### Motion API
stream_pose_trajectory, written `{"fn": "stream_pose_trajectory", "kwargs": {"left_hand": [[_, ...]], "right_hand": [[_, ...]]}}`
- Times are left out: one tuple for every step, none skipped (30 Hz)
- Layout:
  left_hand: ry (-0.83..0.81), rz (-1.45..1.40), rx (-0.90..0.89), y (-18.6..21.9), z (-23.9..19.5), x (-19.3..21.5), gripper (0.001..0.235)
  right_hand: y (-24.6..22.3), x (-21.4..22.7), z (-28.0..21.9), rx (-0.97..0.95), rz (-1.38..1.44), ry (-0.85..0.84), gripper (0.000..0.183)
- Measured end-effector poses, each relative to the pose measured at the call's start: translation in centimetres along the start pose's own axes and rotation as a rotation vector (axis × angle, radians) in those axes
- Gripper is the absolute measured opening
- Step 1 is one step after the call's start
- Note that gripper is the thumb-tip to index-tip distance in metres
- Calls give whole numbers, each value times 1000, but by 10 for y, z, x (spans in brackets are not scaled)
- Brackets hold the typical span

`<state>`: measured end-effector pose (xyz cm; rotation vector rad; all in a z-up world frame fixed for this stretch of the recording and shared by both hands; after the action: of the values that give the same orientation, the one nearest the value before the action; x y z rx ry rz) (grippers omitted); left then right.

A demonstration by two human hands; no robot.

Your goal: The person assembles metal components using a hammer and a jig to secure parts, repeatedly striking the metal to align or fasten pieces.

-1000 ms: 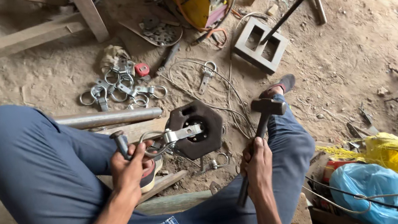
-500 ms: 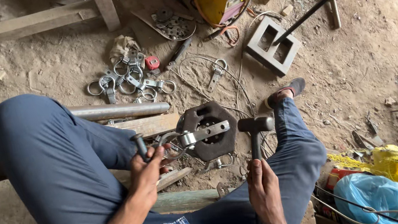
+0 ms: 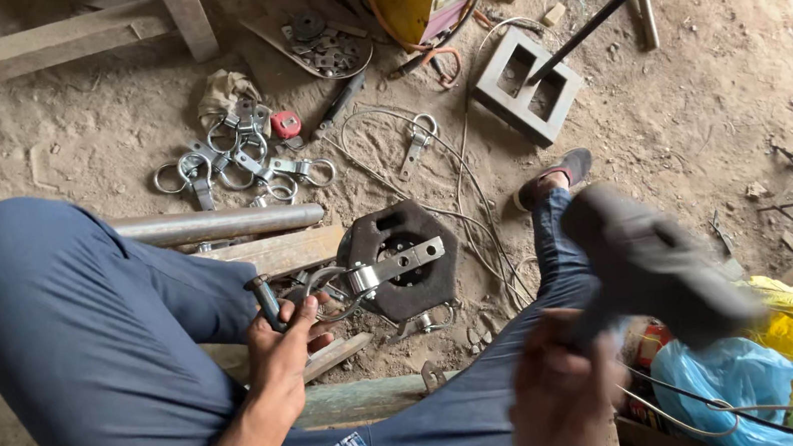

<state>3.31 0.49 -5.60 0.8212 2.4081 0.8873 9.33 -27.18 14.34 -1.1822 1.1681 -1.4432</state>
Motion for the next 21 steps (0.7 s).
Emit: {"fn": "stream_pose_trajectory", "kwargs": {"left_hand": [[-6,0,-1,-1,0,-1,33],[-10,-1,-4,-1,1,-1,33],[-10,-10,4,-1,1,0,33],[-12,-21,14,-2,1,-1,33],[-14,-31,23,-3,1,-2,32],[-28,-34,1,-2,0,-5,32],[-42,-36,-21,0,0,-7,31],[-59,-24,-35,1,-2,-5,31],[-46,3,-22,1,-3,-2,31],[-32,13,-12,1,-3,-3,31],[-18,22,-1,0,-3,-6,31],[-42,36,-17,3,0,-7,31],[-67,50,-32,7,3,-8,32],[-69,47,-45,6,0,-7,32],[-86,40,-87,7,-2,-8,30],[-116,41,-135,14,1,-11,28],[-147,41,-182,20,3,-15,26],[-152,65,-230,26,6,-20,24],[-156,87,-278,32,8,-25,22],[-151,107,-329,38,10,-28,20],[-88,250,-336,41,12,-29,22]], "right_hand": [[27,-7,0,-229,176,36,19],[29,-21,-1,-47,-154,-127,22],[35,-40,-5,140,-485,-285,25],[52,-44,-5,14,-523,-358,25],[68,-46,-4,-114,-560,-430,25],[80,-47,-4,-239,-595,-507,26],[81,-44,0,-257,-534,-496,28],[78,-38,-1,-290,-469,-476,32],[74,-35,-3,-322,-404,-455,35],[65,-30,2,-304,-369,-436,36],[56,-27,7,-285,-333,-418,38],[48,-27,7,-276,-290,-379,39],[41,-24,7,-279,-249,-331,39],[34,-19,10,-283,-213,-310,40],[28,-15,11,-288,-177,-290,40],[24,-14,11,-296,-135,-286,41],[21,-12,12,-304,-93,-282,42],[20,-9,13,-309,-51,-274,43],[20,-6,13,-300,-37,-274,44],[24,-6,12,-290,-20,-285,44],[28,-5,11,-281,-3,-296,45]]}}
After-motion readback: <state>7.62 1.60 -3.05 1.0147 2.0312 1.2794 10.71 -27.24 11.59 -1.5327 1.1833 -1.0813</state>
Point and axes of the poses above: each hand's wrist, its own z-axis towards the middle knuckle, its own x-axis out of the back of the hand, y = z × x, the point moved 6 cm from there along z, towards the middle knuckle, and after that the axes turned 2 degrees about x, right-handed, at the moved point
